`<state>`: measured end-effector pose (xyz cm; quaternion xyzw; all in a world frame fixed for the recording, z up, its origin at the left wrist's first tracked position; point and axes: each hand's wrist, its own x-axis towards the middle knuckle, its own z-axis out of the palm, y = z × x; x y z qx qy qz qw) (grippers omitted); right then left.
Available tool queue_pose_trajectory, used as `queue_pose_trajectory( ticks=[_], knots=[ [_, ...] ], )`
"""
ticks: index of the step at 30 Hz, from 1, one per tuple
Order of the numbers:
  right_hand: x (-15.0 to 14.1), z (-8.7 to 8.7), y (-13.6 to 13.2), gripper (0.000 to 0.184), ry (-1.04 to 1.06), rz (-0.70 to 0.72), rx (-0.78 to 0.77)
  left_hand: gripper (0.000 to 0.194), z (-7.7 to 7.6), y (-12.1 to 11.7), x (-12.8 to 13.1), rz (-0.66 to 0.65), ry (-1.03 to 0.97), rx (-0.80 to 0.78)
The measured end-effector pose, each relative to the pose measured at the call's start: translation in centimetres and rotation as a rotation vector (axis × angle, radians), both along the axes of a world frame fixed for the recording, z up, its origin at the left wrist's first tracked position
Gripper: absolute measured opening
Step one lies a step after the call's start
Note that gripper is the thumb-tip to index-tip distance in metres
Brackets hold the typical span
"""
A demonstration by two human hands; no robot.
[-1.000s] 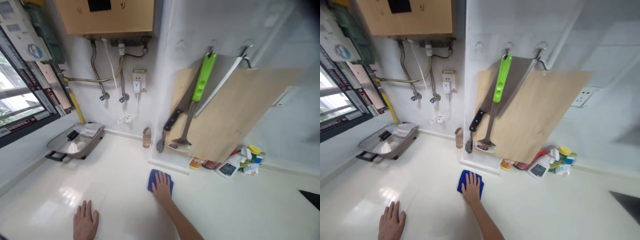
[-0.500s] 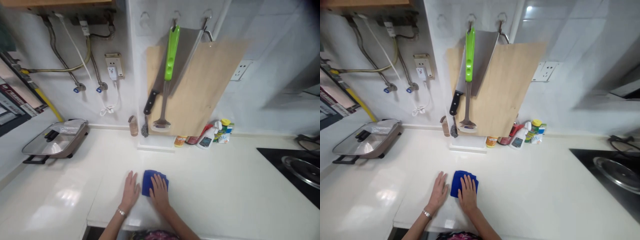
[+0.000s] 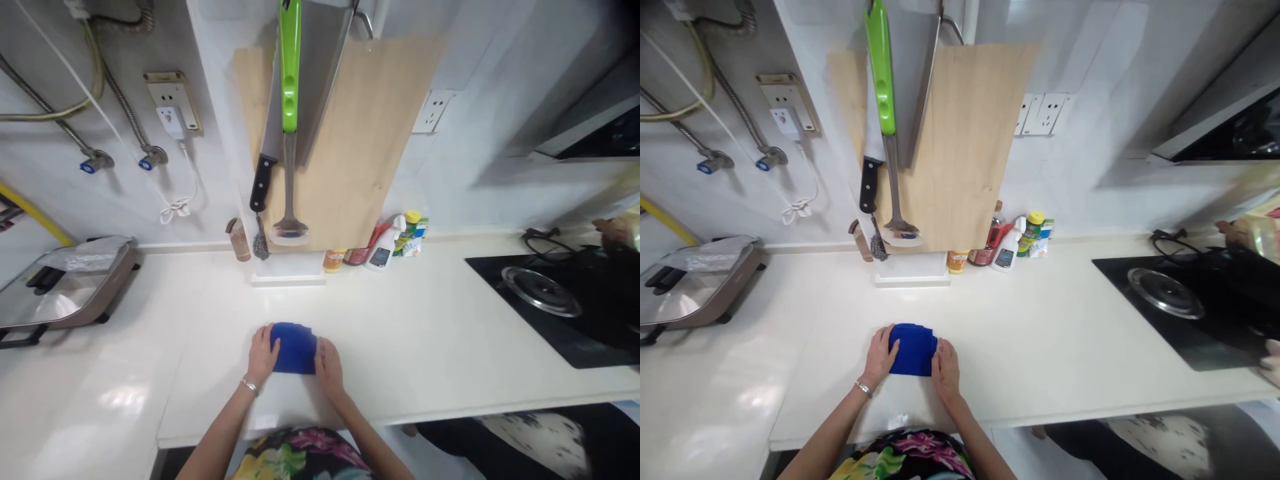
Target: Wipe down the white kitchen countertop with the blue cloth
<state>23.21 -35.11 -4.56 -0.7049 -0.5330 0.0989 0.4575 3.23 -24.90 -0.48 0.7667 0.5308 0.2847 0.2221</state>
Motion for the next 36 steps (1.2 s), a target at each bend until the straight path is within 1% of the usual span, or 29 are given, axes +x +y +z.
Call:
queue_pose_trajectory(
  ticks=[3,7,9,15,18,21,23,25,27,28,29,30,31,33,34,36],
  knots=[
    [-0.8,0.7,1.1,0.042,-0.062,-0.004,-0.015,0.048,0.2,-0.7,-0.2,0.030,-0.020,-0.048],
    [-1.1,1.2,1.9,0.040,-0.099,-0.013,-0.022,0.047,1.0,-1.3,-0.7,0.045,-0.037,-0.126],
    [-1.0,1.2,2.1,0.039,-0.104,-0.012,-0.033,0.045,1.4,-1.0,-0.8,0.061,-0.041,-0.170],
    [-0.5,1.5,2.2,0.036,-0.129,0.027,-0.054,0.032,2.3,1.2,-0.8,0.118,-0.062,-0.299],
    [-0.4,1.6,2.0,0.037,-0.117,0.045,-0.054,0.030,2.9,1.1,-0.4,0.094,-0.117,-0.305],
    [-0.2,1.4,2.0,0.041,-0.077,0.062,-0.054,0.027,4.0,-0.2,0.2,-0.020,-0.203,-0.295],
    [-0.1,1.2,2.0,0.051,-0.039,0.061,-0.042,0.022,5.1,-1.7,0.6,-0.144,-0.249,-0.305],
    [0.2,1.3,1.8,0.063,-0.011,0.086,-0.028,0.016,6.2,-3.4,0.7,-0.262,-0.265,-0.327],
    [0.5,1.6,1.4,0.073,-0.024,0.150,-0.017,0.013,7.2,-5.1,0.4,-0.363,-0.264,-0.360],
    [0.7,1.9,1.1,0.074,-0.044,0.197,-0.008,0.013,7.6,-5.9,0.1,-0.406,-0.268,-0.385],
    [0.9,2.2,0.7,0.071,-0.064,0.255,0.005,0.013,8.0,-6.6,-0.3,-0.435,-0.282,-0.414],
    [1.1,2.5,0.2,0.065,-0.077,0.317,0.021,0.014,8.2,-7.1,-0.6,-0.442,-0.310,-0.448],
    [1.3,2.8,-0.2,0.056,-0.077,0.381,0.033,0.016,8.4,-7.4,-1.0,-0.415,-0.359,-0.489],
    [1.7,3.7,-0.9,0.037,-0.018,0.477,0.024,0.024,8.7,-7.2,-1.4,-0.291,-0.491,-0.565],
    [2.0,4.3,-1.0,0.032,0.034,0.497,-0.004,0.030,8.8,-6.7,-1.4,-0.218,-0.555,-0.586],
    [2.5,5.8,-0.3,0.031,0.139,0.500,-0.061,0.039,9.1,-4.9,-0.8,-0.104,-0.651,-0.588]
  ],
)
